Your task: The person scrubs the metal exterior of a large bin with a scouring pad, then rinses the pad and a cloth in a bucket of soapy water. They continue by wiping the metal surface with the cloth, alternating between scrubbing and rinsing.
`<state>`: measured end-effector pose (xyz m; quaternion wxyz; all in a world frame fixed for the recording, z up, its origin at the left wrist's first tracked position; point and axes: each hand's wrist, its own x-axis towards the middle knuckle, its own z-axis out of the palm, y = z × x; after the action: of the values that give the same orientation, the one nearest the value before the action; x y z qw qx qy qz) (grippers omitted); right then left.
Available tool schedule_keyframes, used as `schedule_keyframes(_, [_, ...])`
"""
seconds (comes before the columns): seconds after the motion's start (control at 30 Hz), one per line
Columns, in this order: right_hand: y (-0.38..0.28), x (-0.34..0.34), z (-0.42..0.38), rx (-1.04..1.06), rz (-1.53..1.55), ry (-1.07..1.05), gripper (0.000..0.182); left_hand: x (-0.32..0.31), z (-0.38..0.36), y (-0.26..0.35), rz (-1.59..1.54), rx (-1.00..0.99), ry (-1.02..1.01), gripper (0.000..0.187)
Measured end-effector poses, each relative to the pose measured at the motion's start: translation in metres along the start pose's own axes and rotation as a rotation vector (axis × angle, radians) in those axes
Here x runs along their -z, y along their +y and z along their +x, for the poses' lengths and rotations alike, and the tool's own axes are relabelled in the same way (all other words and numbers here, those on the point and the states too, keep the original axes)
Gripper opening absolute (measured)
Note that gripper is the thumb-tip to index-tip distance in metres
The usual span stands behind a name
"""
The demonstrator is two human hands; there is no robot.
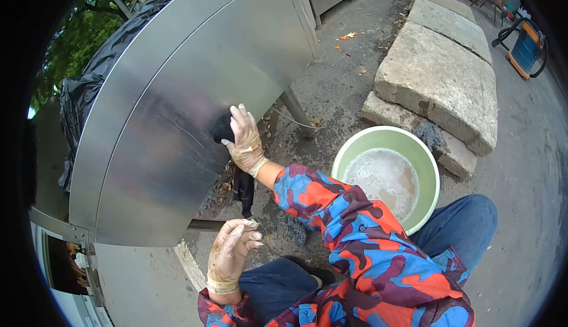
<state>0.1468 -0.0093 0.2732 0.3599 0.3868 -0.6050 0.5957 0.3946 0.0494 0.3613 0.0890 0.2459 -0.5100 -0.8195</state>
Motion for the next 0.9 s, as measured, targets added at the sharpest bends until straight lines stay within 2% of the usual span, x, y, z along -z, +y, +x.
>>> schedule_keyframes(0.1, [0.018, 0.006, 0.023, -0.186, 0.017, 0.124, 0.061, 0.010, -0.001, -0.002, -0.004, 0.009, -0.002, 0.020])
schedule_keyframes(0.17, [0.039, 0.015, 0.049, -0.521, -0.039, 0.279, 0.059, 0.014, -0.004, -0.002, -0.010, 0.007, -0.005, 0.020])
schedule_keyframes(0.23, [0.103, 0.016, 0.067, -0.764, -0.174, 0.446, 0.058, 0.016, -0.008, 0.000, -0.020, 0.001, -0.003, 0.020])
schedule_keyframes(0.37, [0.176, 0.050, 0.102, -1.167, -0.171, 0.509, 0.056, 0.016, -0.010, 0.004, -0.009, -0.021, -0.029, 0.021])
schedule_keyframes(0.43, [0.182, 0.051, 0.097, -1.168, -0.149, 0.508, 0.058, 0.013, -0.012, 0.007, -0.015, -0.023, -0.042, 0.022])
schedule_keyframes(0.5, [0.160, 0.044, 0.087, -1.071, -0.224, 0.411, 0.058, 0.006, -0.013, 0.013, -0.029, -0.005, -0.098, 0.020])
schedule_keyframes(0.53, [0.154, 0.031, 0.073, -0.952, -0.298, 0.412, 0.059, 0.005, -0.012, 0.013, -0.031, -0.008, -0.098, 0.020])
schedule_keyframes(0.57, [0.136, 0.022, 0.060, -0.985, -0.269, 0.394, 0.060, 0.004, -0.012, 0.012, -0.017, 0.005, -0.105, 0.020])
schedule_keyframes(0.6, [0.109, 0.014, 0.049, -0.922, -0.244, 0.393, 0.060, 0.003, -0.013, 0.012, -0.002, 0.016, -0.113, 0.020])
schedule_keyframes(0.67, [0.035, 0.017, 0.027, -0.899, -0.144, 0.204, 0.057, 0.003, -0.012, 0.009, 0.019, 0.021, -0.094, 0.021])
schedule_keyframes(0.7, [0.010, 0.014, 0.016, -0.849, -0.101, 0.110, 0.057, 0.003, -0.011, 0.008, 0.039, 0.029, -0.075, 0.022])
schedule_keyframes(0.77, [-0.017, -0.008, -0.027, -0.699, 0.018, 0.053, 0.059, 0.002, -0.010, 0.007, 0.056, 0.012, -0.073, 0.022])
schedule_keyframes(0.83, [-0.032, -0.019, -0.057, -0.410, 0.007, 0.029, 0.060, 0.002, -0.009, 0.005, 0.078, -0.012, -0.076, 0.022])
schedule_keyframes(0.9, [-0.033, -0.010, -0.044, -0.444, 0.042, 0.005, 0.055, 0.007, -0.007, 0.002, 0.081, -0.001, -0.036, 0.022])
